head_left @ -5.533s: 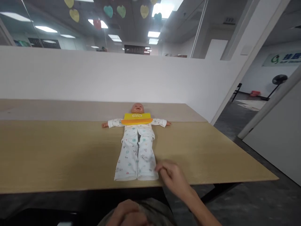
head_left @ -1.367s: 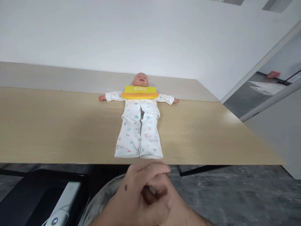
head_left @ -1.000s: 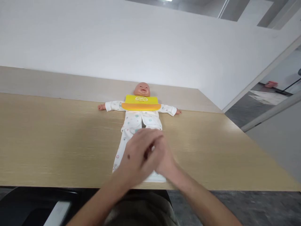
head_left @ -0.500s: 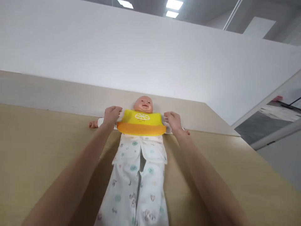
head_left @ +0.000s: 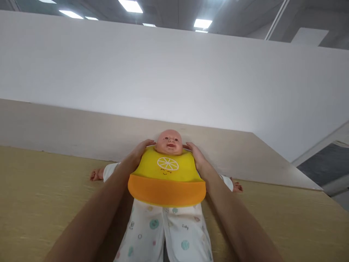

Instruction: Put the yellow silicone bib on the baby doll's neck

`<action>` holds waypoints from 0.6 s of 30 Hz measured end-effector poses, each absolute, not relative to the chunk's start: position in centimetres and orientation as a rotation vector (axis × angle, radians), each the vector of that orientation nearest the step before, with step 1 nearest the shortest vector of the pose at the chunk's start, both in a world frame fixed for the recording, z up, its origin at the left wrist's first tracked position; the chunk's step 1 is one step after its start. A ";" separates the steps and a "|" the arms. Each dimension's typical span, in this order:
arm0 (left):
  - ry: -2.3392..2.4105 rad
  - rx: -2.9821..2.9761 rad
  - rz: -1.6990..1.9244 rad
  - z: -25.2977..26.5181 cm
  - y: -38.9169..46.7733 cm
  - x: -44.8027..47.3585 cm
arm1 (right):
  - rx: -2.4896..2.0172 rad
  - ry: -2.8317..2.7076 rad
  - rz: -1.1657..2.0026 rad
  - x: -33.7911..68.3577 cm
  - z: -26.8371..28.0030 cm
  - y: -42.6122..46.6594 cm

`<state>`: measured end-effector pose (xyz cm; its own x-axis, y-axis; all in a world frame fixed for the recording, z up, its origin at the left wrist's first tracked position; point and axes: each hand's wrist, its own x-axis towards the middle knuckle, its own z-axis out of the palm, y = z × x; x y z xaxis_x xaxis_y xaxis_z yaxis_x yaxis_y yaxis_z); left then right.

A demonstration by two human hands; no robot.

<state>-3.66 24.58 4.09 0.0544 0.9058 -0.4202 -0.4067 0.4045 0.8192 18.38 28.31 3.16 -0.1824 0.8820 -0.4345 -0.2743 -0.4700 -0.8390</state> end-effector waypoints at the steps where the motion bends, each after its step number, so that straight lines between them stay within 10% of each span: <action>1: 1.076 0.569 1.059 4.1 24.5 -3.7 | -1.196 -0.767 1.775 18.4 3.0 28.3; 18: 0.937 0.684 1.287 4.1 15.9 -1.6 | -0.850 -0.835 1.547 18.8 3.5 18.7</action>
<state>-1.60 15.85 4.07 0.0198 0.9809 -0.1934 -0.4853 0.1786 0.8559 18.79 18.74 3.53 -0.1120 0.9907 -0.0768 -0.4797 -0.1216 -0.8690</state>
